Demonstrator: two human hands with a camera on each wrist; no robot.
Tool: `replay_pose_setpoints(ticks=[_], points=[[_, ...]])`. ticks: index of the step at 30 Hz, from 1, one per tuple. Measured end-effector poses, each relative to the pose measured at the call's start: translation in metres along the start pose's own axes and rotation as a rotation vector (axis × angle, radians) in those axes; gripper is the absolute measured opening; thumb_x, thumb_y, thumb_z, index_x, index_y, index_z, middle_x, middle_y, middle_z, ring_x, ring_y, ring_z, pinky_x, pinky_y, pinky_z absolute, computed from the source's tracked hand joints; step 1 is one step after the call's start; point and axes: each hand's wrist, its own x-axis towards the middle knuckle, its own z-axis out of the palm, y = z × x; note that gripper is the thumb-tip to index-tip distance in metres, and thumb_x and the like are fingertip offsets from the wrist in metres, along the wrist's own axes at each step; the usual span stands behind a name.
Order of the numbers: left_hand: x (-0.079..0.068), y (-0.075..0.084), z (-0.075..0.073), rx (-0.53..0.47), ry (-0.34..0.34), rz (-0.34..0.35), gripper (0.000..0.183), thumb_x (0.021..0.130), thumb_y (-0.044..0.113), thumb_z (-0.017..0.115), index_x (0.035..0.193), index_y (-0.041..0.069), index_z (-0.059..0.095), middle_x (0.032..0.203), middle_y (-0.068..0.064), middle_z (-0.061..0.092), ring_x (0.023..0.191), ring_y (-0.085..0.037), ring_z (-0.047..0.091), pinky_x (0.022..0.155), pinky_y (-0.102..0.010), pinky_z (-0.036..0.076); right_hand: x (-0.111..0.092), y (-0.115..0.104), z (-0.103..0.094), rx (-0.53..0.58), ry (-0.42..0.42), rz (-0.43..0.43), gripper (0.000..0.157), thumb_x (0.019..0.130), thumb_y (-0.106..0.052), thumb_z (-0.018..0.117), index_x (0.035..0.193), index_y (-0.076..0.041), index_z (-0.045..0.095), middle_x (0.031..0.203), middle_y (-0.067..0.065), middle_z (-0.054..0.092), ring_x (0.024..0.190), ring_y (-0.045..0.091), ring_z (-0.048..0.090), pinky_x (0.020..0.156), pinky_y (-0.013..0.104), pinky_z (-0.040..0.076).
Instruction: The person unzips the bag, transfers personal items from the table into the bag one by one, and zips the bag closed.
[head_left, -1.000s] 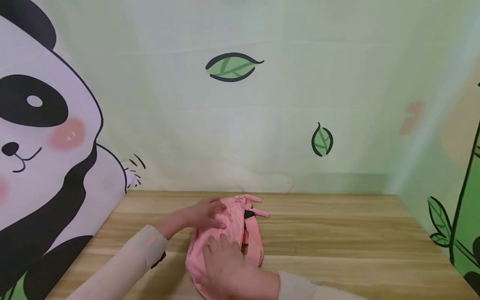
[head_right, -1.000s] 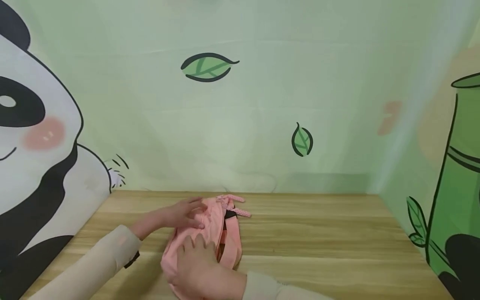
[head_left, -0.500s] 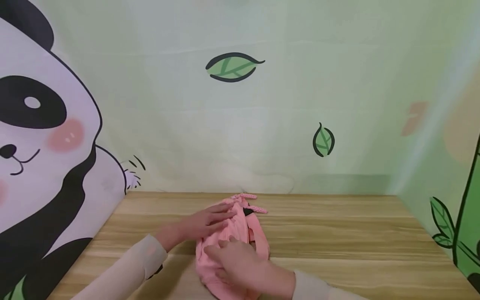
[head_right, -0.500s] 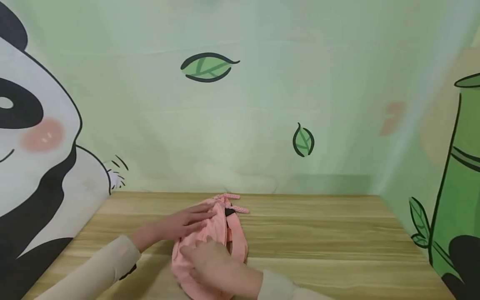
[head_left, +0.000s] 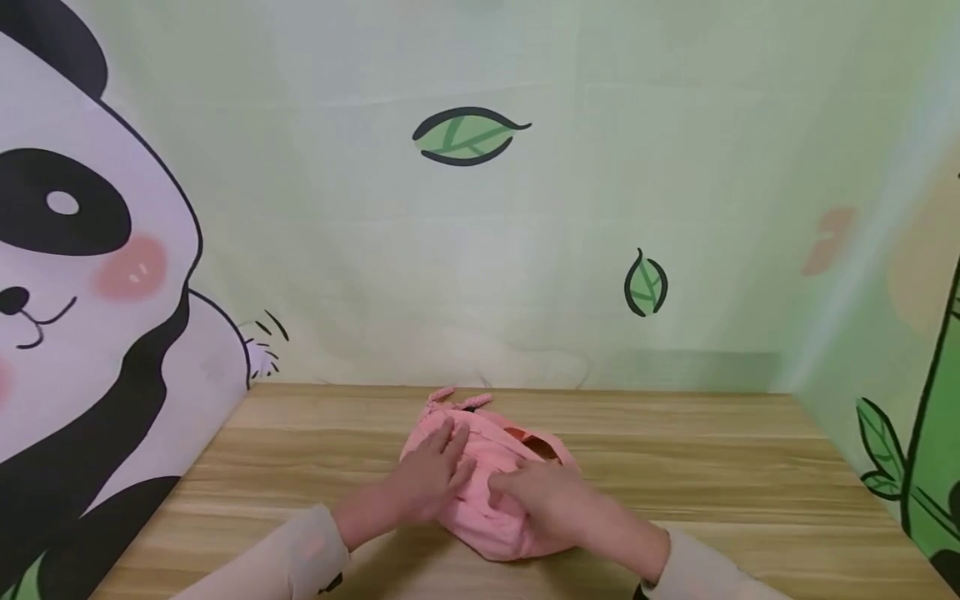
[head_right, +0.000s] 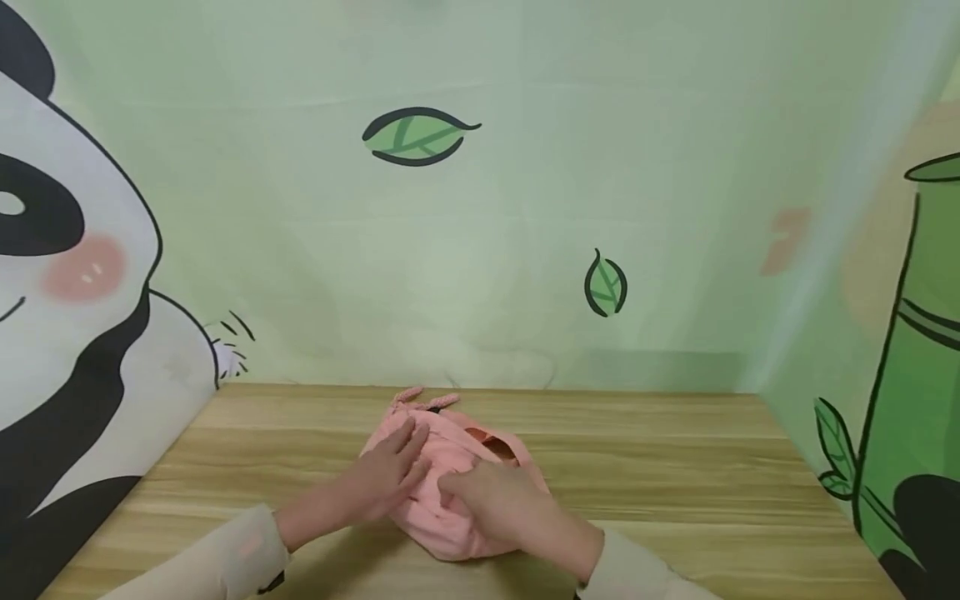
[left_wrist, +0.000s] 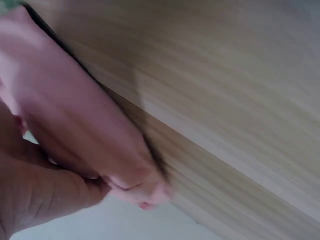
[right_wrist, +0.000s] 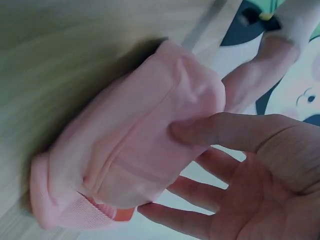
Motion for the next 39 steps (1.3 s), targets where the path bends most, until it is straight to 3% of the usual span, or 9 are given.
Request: replay_pose_setpoints(ticks=[1, 4, 8, 12, 16, 21, 29, 33, 39], points=[[-0.003, 0.012, -0.003, -0.01, -0.049, -0.157, 0.065, 0.11, 0.043, 0.034, 0.157, -0.002, 0.029, 0.161, -0.032, 0.023, 0.146, -0.046, 0.031, 0.114, -0.058, 0.034, -0.001, 0.006, -0.001, -0.005, -0.012, 0.007, 0.034, 0.079, -0.011, 0.078, 0.101, -0.03, 0.06, 0.102, -0.008, 0.07, 0.102, 0.016, 0.064, 0.093, 0.044, 0.048], [-0.001, 0.024, -0.009, 0.05, -0.132, -0.229, 0.068, 0.109, 0.046, 0.037, 0.157, 0.0, 0.03, 0.159, -0.031, 0.027, 0.144, -0.047, 0.034, 0.112, -0.062, 0.035, -0.003, 0.023, -0.005, -0.005, -0.04, -0.014, 0.044, 0.073, -0.003, 0.08, 0.102, -0.029, 0.061, 0.097, -0.009, 0.068, 0.101, 0.014, 0.062, 0.105, 0.053, 0.037], [-0.004, 0.011, -0.02, 0.181, -0.126, -0.068, 0.065, 0.106, 0.045, 0.047, 0.155, 0.002, 0.038, 0.158, -0.027, 0.034, 0.142, -0.046, 0.035, 0.114, -0.064, 0.027, -0.008, 0.029, -0.01, 0.107, -0.034, -0.027, 0.041, 0.082, 0.007, 0.07, 0.113, -0.02, 0.065, 0.103, -0.004, 0.067, 0.088, 0.011, 0.058, 0.103, 0.048, 0.04], [-0.007, -0.02, -0.027, 0.27, -0.117, 0.149, 0.069, 0.105, 0.049, 0.047, 0.16, 0.01, 0.032, 0.168, -0.019, 0.014, 0.152, -0.041, 0.017, 0.121, -0.061, 0.004, -0.01, 0.013, -0.004, 0.228, 0.067, 0.076, 0.045, 0.097, -0.012, 0.066, 0.139, -0.002, 0.055, 0.144, 0.02, 0.053, 0.122, 0.029, 0.059, 0.107, 0.05, 0.043], [-0.005, -0.038, -0.028, 0.201, -0.185, 0.207, 0.072, 0.106, 0.051, 0.042, 0.163, 0.014, 0.018, 0.17, -0.013, 0.005, 0.155, -0.037, 0.002, 0.12, -0.055, -0.012, -0.005, -0.006, 0.015, 0.294, 0.076, 0.233, 0.073, 0.101, -0.039, 0.062, 0.155, 0.0, 0.034, 0.16, 0.033, 0.022, 0.147, 0.05, 0.024, 0.112, 0.067, 0.031], [0.0, -0.028, -0.017, 0.111, -0.176, 0.111, 0.073, 0.106, 0.051, 0.041, 0.164, 0.013, 0.016, 0.17, -0.014, 0.011, 0.154, -0.041, 0.004, 0.118, -0.067, -0.001, 0.004, 0.01, 0.031, 0.271, 0.058, 0.254, 0.082, 0.101, -0.05, 0.057, 0.159, -0.001, 0.025, 0.164, 0.031, 0.011, 0.15, 0.051, 0.011, 0.116, 0.068, 0.021], [0.029, 0.015, 0.01, 0.094, -0.166, -0.173, 0.076, 0.104, 0.067, 0.023, 0.165, 0.024, 0.007, 0.171, -0.008, 0.003, 0.155, -0.04, 0.003, 0.119, -0.067, 0.006, 0.003, 0.087, 0.017, 0.158, 0.005, 0.039, 0.074, 0.106, -0.044, 0.047, 0.158, 0.003, 0.023, 0.163, 0.033, 0.012, 0.151, 0.05, 0.011, 0.12, 0.062, 0.015], [0.042, 0.027, 0.021, 0.109, -0.179, -0.196, 0.075, 0.103, 0.068, 0.02, 0.165, 0.027, 0.009, 0.171, -0.007, 0.003, 0.155, -0.039, 0.004, 0.119, -0.067, 0.008, -0.008, 0.098, 0.013, 0.117, -0.013, 0.035, 0.077, 0.104, -0.045, 0.051, 0.159, 0.002, 0.023, 0.163, 0.032, 0.014, 0.151, 0.05, 0.012, 0.12, 0.063, 0.017], [0.036, 0.028, 0.027, 0.08, -0.169, -0.179, 0.073, 0.103, 0.067, 0.031, 0.164, 0.028, 0.019, 0.17, -0.012, 0.013, 0.152, -0.044, 0.019, 0.114, -0.07, 0.022, -0.016, 0.099, 0.025, 0.05, -0.034, 0.022, 0.083, 0.102, -0.053, 0.051, 0.161, -0.004, 0.02, 0.166, 0.025, 0.013, 0.152, 0.048, 0.01, 0.118, 0.065, 0.018]])
